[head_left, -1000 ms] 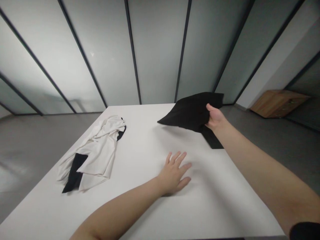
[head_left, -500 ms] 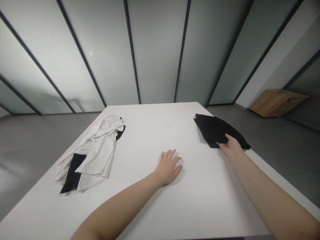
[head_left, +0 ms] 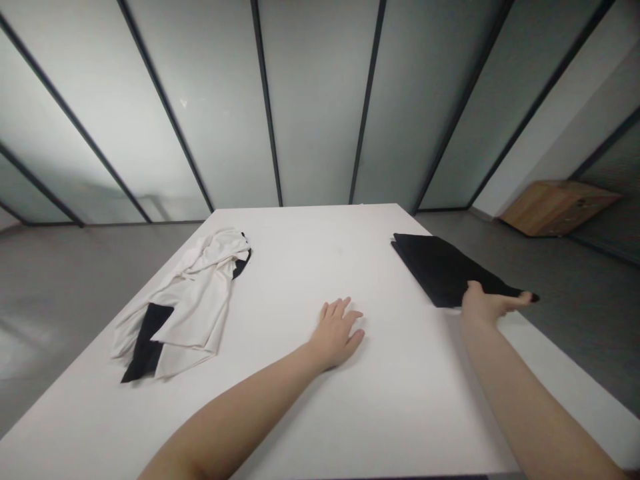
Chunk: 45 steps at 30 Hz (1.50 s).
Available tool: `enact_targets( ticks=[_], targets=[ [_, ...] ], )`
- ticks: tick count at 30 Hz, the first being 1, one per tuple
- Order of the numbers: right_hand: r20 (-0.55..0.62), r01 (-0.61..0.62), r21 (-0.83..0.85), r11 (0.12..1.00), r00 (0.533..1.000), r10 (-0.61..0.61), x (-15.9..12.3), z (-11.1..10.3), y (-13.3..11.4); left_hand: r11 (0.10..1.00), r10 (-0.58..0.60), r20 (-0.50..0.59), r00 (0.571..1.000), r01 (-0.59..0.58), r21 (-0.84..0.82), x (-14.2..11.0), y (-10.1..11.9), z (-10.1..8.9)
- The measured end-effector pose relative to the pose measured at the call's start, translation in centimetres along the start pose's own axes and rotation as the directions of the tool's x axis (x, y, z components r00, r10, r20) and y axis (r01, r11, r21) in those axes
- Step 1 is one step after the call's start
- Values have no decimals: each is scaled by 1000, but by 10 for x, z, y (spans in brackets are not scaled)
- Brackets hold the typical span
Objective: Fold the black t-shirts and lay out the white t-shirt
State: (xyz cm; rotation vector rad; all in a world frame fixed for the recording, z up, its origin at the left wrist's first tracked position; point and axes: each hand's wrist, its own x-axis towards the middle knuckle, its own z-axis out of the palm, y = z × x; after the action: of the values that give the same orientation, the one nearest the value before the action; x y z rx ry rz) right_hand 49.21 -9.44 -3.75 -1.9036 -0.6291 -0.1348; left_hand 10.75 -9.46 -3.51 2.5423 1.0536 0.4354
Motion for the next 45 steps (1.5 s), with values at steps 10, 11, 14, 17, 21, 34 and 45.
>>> enact_targets(
  ticks=[10,11,14,17,21,34,45],
  targets=[
    [583,464,-451,763,800,-142,-4,38,-25,1000,2,-6,1000,-2,10,-2,-2,2],
    [597,469,-463,752,792,-127,-4,43,-23,1000,3,-6,1000,-3,10,-1,-2,2],
    [616,517,-470,715,773,-154,-13,51,-22,1000,13,1,1000,-13,17,0,-1,3],
    [629,562,-438,701,749,-207,-33,53,-26,999,28,15,999,-29,26,0,1,5],
    [661,616,-375,692,701,-266,-62,54,-29,999,37,35,999,-38,25,-3,4,5],
    [572,602,-535,593,775,-270,-55,74,-51,976,-219,-277,936,208,-68,33,-85,-70],
    [515,564,-519,642,806,-292,-58,74,-49,955,-279,-404,871,294,-24,132,-109,-99]
  ],
)
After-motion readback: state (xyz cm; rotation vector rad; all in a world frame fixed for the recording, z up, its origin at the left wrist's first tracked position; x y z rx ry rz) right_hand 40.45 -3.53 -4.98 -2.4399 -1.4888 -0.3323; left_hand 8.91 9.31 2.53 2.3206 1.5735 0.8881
